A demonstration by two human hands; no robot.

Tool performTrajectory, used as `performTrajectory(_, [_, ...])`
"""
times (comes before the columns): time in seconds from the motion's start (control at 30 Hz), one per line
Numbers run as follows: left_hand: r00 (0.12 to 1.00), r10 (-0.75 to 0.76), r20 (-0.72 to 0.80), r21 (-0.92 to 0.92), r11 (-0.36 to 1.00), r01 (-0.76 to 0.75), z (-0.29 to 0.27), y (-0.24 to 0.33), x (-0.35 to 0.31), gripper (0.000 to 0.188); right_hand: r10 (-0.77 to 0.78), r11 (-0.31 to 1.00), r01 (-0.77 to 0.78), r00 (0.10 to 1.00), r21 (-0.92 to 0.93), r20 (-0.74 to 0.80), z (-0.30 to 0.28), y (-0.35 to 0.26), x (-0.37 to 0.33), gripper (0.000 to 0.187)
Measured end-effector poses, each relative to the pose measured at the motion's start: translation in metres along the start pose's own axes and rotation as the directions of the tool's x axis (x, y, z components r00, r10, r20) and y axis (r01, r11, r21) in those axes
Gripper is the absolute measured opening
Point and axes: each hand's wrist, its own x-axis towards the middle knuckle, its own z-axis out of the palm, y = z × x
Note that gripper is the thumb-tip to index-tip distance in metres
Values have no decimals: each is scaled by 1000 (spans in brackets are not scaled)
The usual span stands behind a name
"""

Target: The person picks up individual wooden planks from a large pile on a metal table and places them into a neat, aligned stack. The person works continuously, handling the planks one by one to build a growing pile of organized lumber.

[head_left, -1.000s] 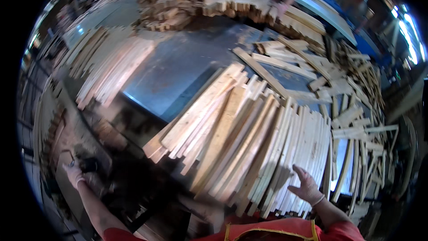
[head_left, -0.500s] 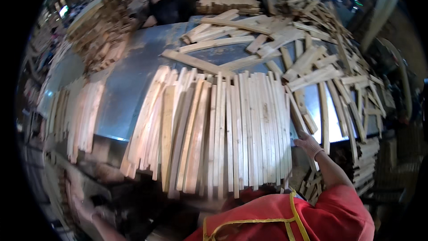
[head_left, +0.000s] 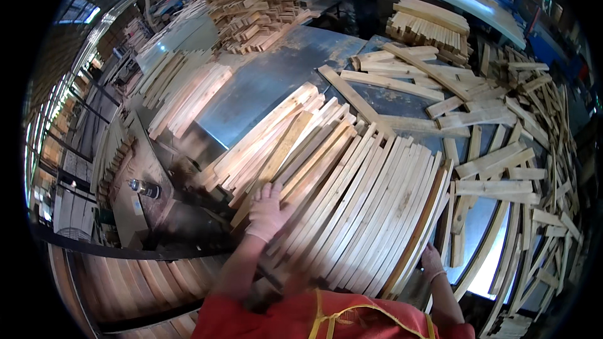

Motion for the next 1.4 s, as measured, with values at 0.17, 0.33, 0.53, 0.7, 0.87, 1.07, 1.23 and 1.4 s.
performTrajectory(0.17, [969, -92, -229, 60, 992, 109, -11, -64, 72, 85, 51, 995, -52, 999, 85, 19, 16, -29, -15, 50])
performTrajectory(0.33, [919, -381, -100, -89, 924, 373, -35, -170, 159, 82, 161, 986, -156, 982, 52, -100, 42, -58, -29, 42])
performTrajectory(0.53, [917, -308, 252, -396, 832, 388, -63, -237, 211, 66, 170, 985, -166, 975, 35, -146, 118, -99, -40, 30])
performTrajectory(0.7, [939, -326, 107, -328, 880, 343, -87, -304, 249, 56, 147, 987, -148, 989, -59, -24, 222, -144, 1, 31])
performTrajectory(0.87, [942, -82, -326, 195, 969, 152, -84, -346, 259, 68, 58, 964, -27, 992, -263, 111, 324, -167, 65, 26])
performTrajectory(1.07, [964, 208, -168, -201, 950, -240, -56, -190, 160, 81, -207, 817, 315, 942, -483, 266, 423, -207, 114, 39])
performTrajectory(1.23, [775, 632, 16, -107, 772, -627, -42, -23, 94, 78, -282, 890, 353, 923, -287, 261, 365, -208, 79, 54])
performTrajectory(1.4, [831, 556, 15, 72, 828, -556, -29, -19, 99, 72, -709, 585, 176, 585, -791, -394, 140, -154, 20, 62])
